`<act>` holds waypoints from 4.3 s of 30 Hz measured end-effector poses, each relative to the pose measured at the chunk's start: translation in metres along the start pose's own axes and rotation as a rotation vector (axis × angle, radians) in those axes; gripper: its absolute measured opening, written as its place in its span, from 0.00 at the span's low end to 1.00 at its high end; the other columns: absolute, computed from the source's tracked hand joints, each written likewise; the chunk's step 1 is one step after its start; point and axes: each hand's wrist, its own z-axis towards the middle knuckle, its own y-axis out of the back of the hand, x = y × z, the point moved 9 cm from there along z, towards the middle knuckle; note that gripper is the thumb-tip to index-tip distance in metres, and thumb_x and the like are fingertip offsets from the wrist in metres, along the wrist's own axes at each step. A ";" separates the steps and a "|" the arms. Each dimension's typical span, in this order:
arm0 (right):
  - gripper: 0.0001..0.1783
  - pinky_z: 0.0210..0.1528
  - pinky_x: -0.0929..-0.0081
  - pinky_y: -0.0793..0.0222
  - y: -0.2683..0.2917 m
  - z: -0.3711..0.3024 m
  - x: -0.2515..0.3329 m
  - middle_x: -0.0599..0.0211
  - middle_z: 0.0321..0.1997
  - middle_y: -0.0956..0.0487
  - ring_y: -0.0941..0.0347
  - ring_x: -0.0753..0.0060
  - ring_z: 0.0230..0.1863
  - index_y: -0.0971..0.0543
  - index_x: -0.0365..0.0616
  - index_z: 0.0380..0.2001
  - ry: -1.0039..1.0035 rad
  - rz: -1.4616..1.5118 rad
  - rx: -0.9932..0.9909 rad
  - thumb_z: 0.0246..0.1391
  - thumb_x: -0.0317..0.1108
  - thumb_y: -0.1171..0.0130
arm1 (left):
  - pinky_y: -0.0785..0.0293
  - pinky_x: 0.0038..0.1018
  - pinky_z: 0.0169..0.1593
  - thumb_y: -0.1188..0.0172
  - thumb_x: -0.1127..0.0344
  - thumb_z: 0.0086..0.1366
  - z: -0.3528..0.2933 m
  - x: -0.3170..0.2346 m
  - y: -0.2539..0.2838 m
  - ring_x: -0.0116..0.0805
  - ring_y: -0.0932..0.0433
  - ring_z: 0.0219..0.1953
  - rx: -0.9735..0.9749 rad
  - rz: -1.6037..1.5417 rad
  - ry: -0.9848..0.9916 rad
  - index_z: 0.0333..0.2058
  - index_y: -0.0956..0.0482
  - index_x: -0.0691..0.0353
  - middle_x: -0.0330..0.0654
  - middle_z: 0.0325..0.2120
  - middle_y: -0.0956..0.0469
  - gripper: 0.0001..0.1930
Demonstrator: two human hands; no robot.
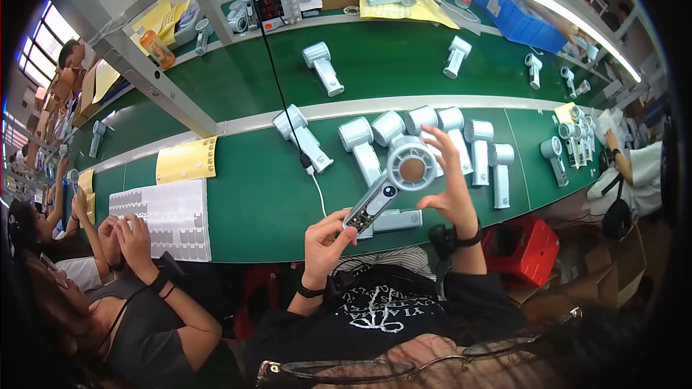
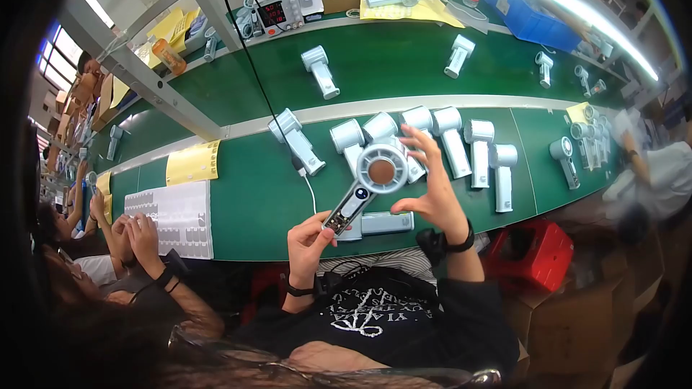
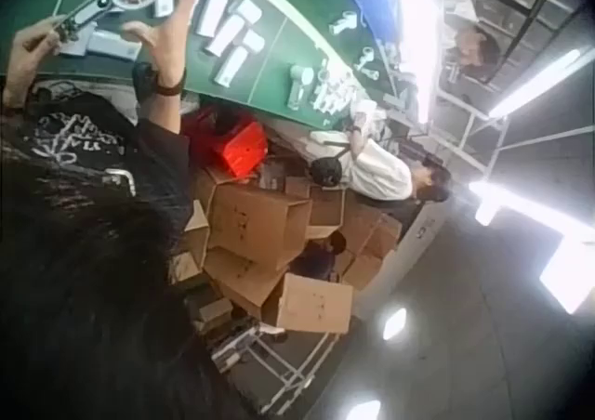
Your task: The person picks up a handheld fan, presses its buttons, and turns it over before placing it back on the table. They then pick up another handheld fan and repeat the process of testing the buttons and inspecting the device.
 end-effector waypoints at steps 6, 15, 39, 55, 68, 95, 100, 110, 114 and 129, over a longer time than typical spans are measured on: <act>0.50 0.59 0.50 0.39 -0.001 0.008 0.040 0.49 0.55 0.30 0.33 0.51 0.58 0.38 0.40 0.56 0.488 0.022 0.120 0.32 0.48 0.24 | 0.32 0.21 0.36 0.47 0.70 0.66 -0.003 -0.008 -0.013 0.29 0.26 0.32 0.132 0.161 -0.072 0.26 0.24 0.72 0.50 0.43 0.23 0.12; 0.44 0.52 0.47 0.33 0.005 0.000 0.056 0.53 0.40 0.23 0.23 0.53 0.42 0.33 0.36 0.48 0.636 0.006 -0.051 0.33 0.50 0.24 | 0.33 0.23 0.38 0.62 0.60 0.73 0.000 -0.041 -0.019 0.33 0.28 0.39 0.089 0.207 -0.124 0.22 0.32 0.69 0.54 0.48 0.30 0.22; 0.47 0.52 0.58 0.38 0.149 -0.050 0.116 0.59 0.38 0.33 0.36 0.64 0.38 0.42 0.34 0.57 0.581 -0.027 -0.783 0.46 0.59 0.39 | 0.39 0.21 0.32 0.60 0.67 0.71 -0.001 -0.049 0.039 0.27 0.35 0.30 -0.299 0.604 -0.308 0.25 0.32 0.71 0.45 0.41 0.37 0.16; 0.34 0.47 0.66 0.29 -0.001 0.250 -0.048 0.52 0.40 0.23 0.24 0.56 0.40 0.32 0.39 0.43 0.207 -0.431 -0.072 0.39 0.46 0.28 | 0.39 0.21 0.28 0.58 0.68 0.71 0.002 -0.049 0.034 0.25 0.37 0.24 -0.264 0.591 -0.301 0.29 0.30 0.74 0.44 0.39 0.33 0.15; 0.52 0.55 0.48 0.35 -0.018 0.312 -0.183 0.50 0.53 0.30 0.31 0.49 0.51 0.32 0.34 0.49 0.087 -1.027 -0.089 0.26 0.63 0.27 | 0.36 0.26 0.27 0.55 0.71 0.69 -0.004 -0.047 0.048 0.29 0.33 0.23 -0.319 0.655 -0.292 0.28 0.30 0.73 0.46 0.37 0.31 0.12; 0.31 0.32 0.76 0.32 -0.057 0.004 -0.035 0.66 0.44 0.32 0.35 0.76 0.34 0.39 0.42 0.59 -0.402 1.350 -0.013 0.52 0.35 0.46 | 0.36 0.25 0.29 0.57 0.69 0.70 0.008 -0.048 -0.037 0.31 0.33 0.23 0.015 0.493 -0.274 0.27 0.30 0.70 0.44 0.29 0.28 0.14; 0.31 0.24 0.87 0.37 -0.066 -0.007 -0.042 0.69 0.42 0.35 0.40 0.83 0.29 0.38 0.41 0.58 -0.374 1.379 -0.118 0.49 0.28 0.43 | 0.35 0.24 0.29 0.57 0.69 0.70 0.004 -0.011 -0.062 0.31 0.31 0.24 0.171 0.344 -0.088 0.30 0.30 0.69 0.42 0.26 0.28 0.11; 0.28 0.24 0.89 0.38 -0.095 -0.017 -0.040 0.67 0.40 0.36 0.42 0.83 0.27 0.36 0.41 0.56 -0.439 1.656 -0.246 0.50 0.27 0.45 | 0.35 0.23 0.25 0.52 0.70 0.68 0.012 -0.006 -0.067 0.26 0.30 0.20 0.092 0.138 0.053 0.32 0.28 0.69 0.39 0.19 0.28 0.08; 0.28 0.25 0.89 0.37 -0.099 -0.018 -0.044 0.67 0.39 0.36 0.42 0.83 0.27 0.36 0.43 0.56 -0.428 1.716 -0.316 0.50 0.28 0.45 | 0.38 0.19 0.22 0.51 0.70 0.68 0.011 0.001 -0.063 0.20 0.33 0.17 0.025 0.050 0.095 0.29 0.27 0.69 0.35 0.16 0.30 0.09; 0.32 0.27 0.75 0.30 -0.088 -0.012 -0.032 0.64 0.34 0.34 0.35 0.77 0.26 0.42 0.51 0.54 -0.146 1.341 -0.103 0.48 0.30 0.39 | 0.33 0.21 0.24 0.49 0.71 0.67 0.005 0.008 -0.053 0.24 0.28 0.19 0.029 0.048 0.155 0.28 0.28 0.70 0.38 0.18 0.28 0.09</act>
